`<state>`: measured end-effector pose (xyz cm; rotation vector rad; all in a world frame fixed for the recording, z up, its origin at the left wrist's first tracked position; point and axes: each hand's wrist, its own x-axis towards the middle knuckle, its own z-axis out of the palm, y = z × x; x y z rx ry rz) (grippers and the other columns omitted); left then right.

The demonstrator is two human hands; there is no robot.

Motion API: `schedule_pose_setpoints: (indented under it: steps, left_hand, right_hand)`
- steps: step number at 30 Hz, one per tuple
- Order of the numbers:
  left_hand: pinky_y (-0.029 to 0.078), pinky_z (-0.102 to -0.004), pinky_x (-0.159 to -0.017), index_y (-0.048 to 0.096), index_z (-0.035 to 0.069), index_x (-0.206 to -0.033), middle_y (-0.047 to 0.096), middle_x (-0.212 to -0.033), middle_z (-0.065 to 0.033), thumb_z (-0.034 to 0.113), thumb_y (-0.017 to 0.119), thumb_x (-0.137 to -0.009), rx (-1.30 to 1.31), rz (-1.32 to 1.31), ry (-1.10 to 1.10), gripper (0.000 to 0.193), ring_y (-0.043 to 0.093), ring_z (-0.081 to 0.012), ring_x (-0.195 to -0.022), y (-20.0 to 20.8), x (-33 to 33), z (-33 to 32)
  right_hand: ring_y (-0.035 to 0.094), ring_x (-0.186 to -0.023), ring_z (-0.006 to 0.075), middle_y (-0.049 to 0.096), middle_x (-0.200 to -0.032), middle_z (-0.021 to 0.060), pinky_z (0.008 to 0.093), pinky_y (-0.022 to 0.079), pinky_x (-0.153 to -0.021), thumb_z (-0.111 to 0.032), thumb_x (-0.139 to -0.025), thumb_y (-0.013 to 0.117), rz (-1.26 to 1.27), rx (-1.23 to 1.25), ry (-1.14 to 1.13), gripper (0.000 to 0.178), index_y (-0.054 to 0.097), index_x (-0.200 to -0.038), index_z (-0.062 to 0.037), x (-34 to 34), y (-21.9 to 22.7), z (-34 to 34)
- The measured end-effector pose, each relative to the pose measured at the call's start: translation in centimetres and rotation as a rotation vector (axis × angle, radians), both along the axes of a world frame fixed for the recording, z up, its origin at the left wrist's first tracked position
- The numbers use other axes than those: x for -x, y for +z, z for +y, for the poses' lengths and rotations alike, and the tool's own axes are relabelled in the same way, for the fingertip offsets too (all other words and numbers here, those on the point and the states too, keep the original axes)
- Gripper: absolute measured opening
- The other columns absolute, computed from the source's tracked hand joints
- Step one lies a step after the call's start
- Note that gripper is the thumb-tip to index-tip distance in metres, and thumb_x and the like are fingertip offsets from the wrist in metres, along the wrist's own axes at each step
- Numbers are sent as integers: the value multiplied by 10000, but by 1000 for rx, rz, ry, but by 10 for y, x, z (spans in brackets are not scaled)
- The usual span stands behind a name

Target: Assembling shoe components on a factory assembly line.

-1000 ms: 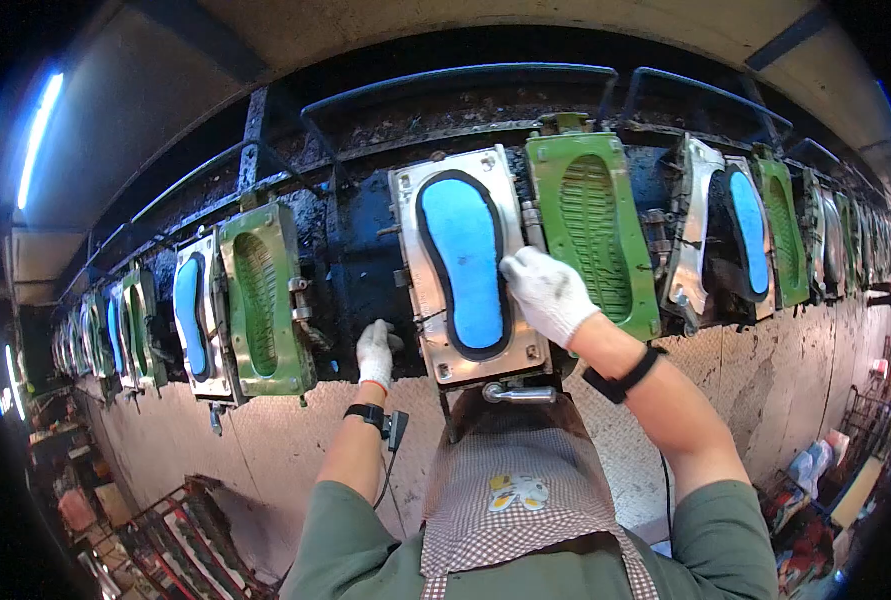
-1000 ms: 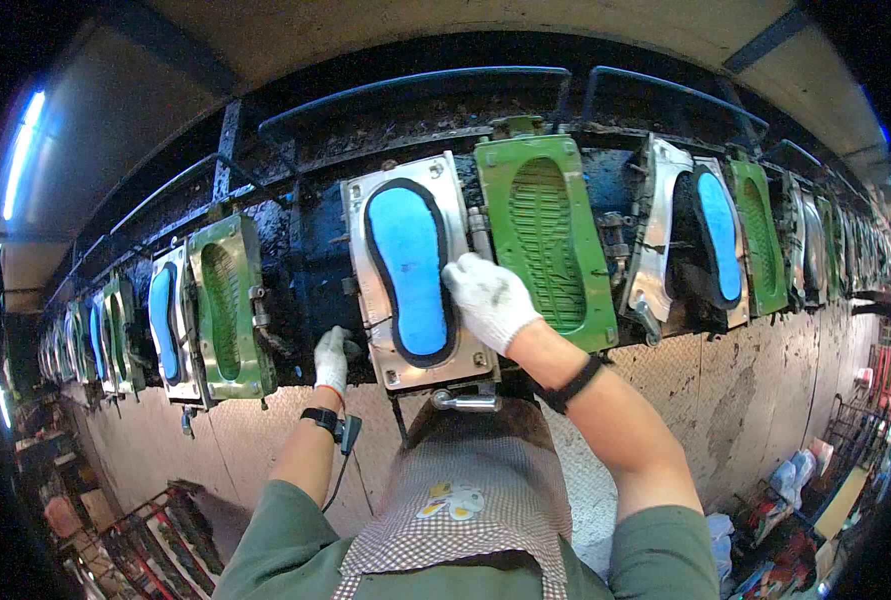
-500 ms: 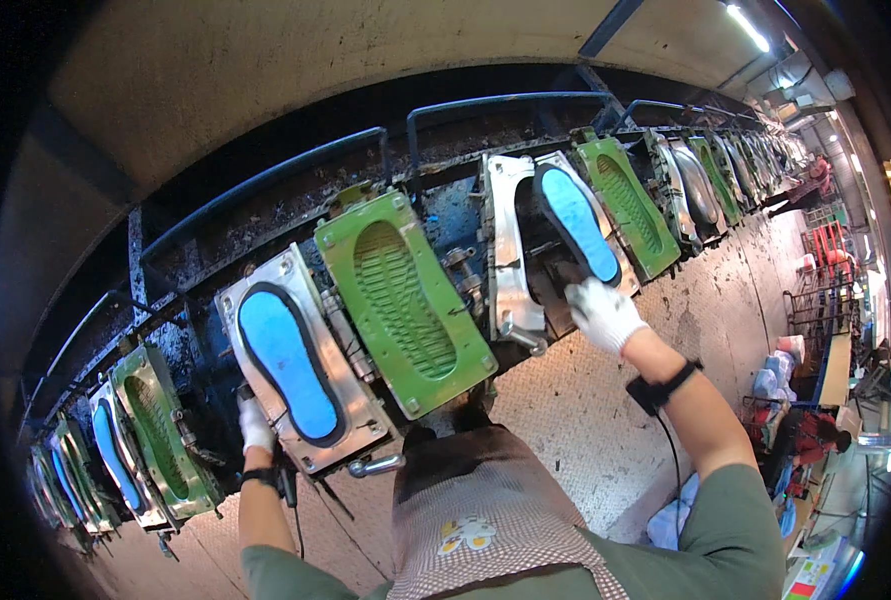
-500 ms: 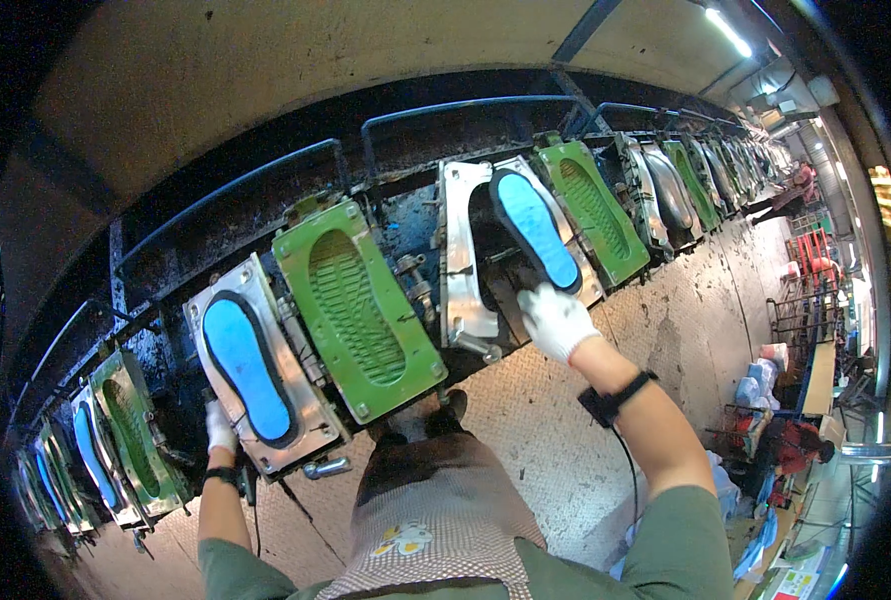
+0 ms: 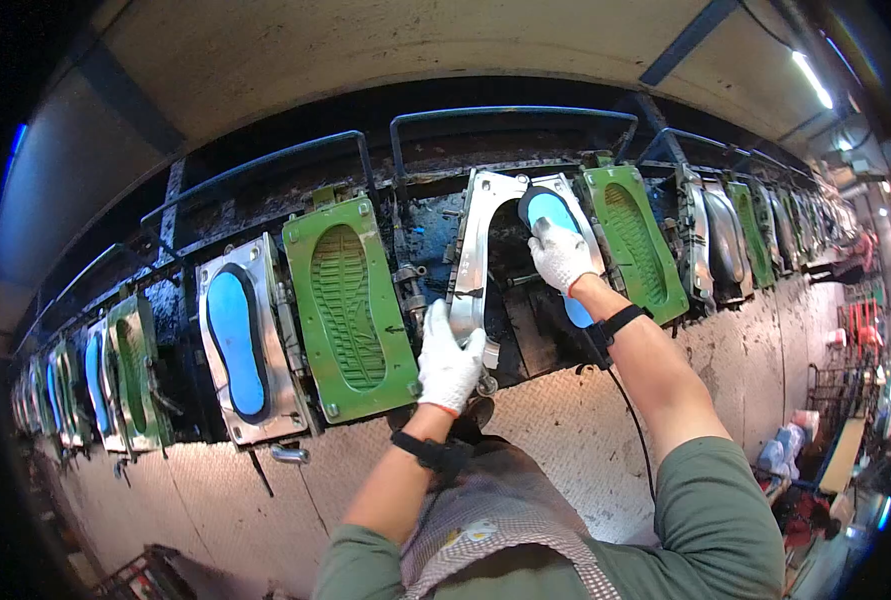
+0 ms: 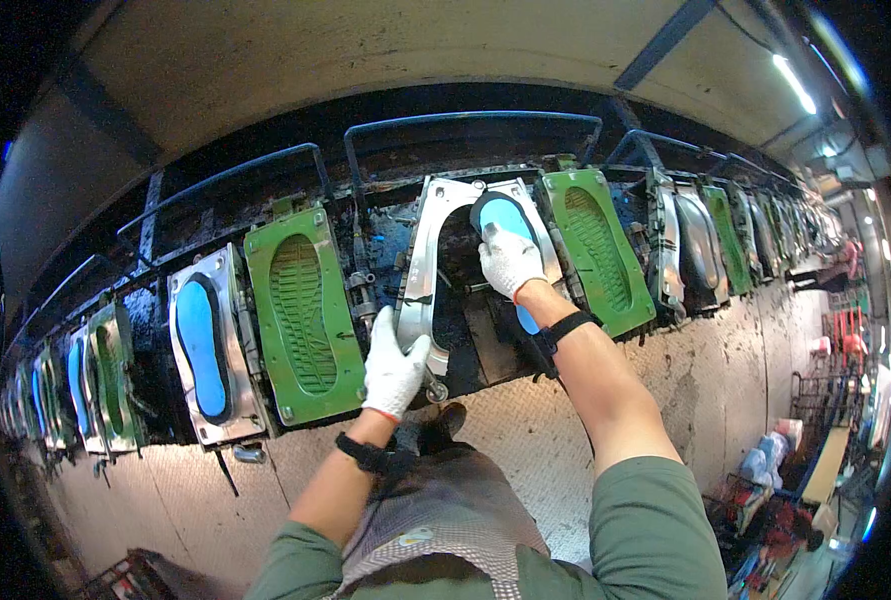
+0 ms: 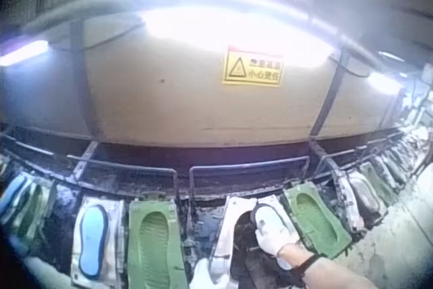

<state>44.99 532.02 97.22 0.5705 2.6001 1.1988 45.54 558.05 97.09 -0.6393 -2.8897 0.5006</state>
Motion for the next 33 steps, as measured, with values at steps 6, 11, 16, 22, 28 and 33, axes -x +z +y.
schedule_pose_setpoints:
  steps: [6, 11, 16, 22, 28, 33]
  left_hand:
    - [402, -363, -1050, 315, -72, -1436, 501, -1364, -282, 300, 674, -811, -28, -377, 74, 812, 507, -362, -1265, -4, -84, 45]
    - [424, -355, -1017, 188, -36, -1470, 526, -1316, -226, 246, 746, -793, -145, -620, 3, 921, 541, -318, -1200, -50, -101, 69]
    - [335, -449, -1099, 130, -11, -1494, 290, -1466, -293, 332, 848, -672, -136, -413, 178, 1144, 357, -436, -1335, -48, -124, 118]
    - [348, -491, -1097, 370, 52, -1426, 346, -1445, -257, 200, 843, -602, -2, 471, -57, 961, 340, -428, -1355, -31, -99, 131]
    - [519, -399, -852, 682, 34, -970, 669, -996, -129, 84, 732, -732, -226, 497, -219, 248, 637, -319, -976, -27, -80, 148]
    - [511, -388, -776, 689, -6, -895, 671, -894, -160, 95, 694, -816, -277, 320, -19, 129, 640, -332, -847, -28, -88, 156]
  right_hand:
    - [634, -868, 434, 663, -908, 239, 493, 498, -783, -254, -933, 475, 0, 54, 10, 267, 614, -983, -32, -6, 4, 11]
    - [609, -1040, 403, 642, -1110, 243, 462, 471, -912, -203, -939, 512, 221, 306, 374, 289, 603, -1128, -4, -21, 102, 22]
    - [385, -1323, 438, 449, -1395, 253, 472, 304, -1118, -267, -884, 590, 211, -148, 272, 478, 529, -1312, -63, -64, 8, 28]
    - [372, -1334, 453, 416, -1432, 255, 485, 300, -1121, -271, -894, 599, 397, 346, 387, 473, 533, -1291, -23, -93, -34, 38]
    - [593, -952, 343, 633, -1010, 137, 434, 482, -843, -162, -818, 693, 508, 357, 477, 205, 665, -984, -45, -142, -29, 60]
    - [550, -708, 361, 557, -708, 149, 441, 430, -638, -124, -851, 656, 609, 371, 325, 179, 600, -711, -28, -117, -30, 46]
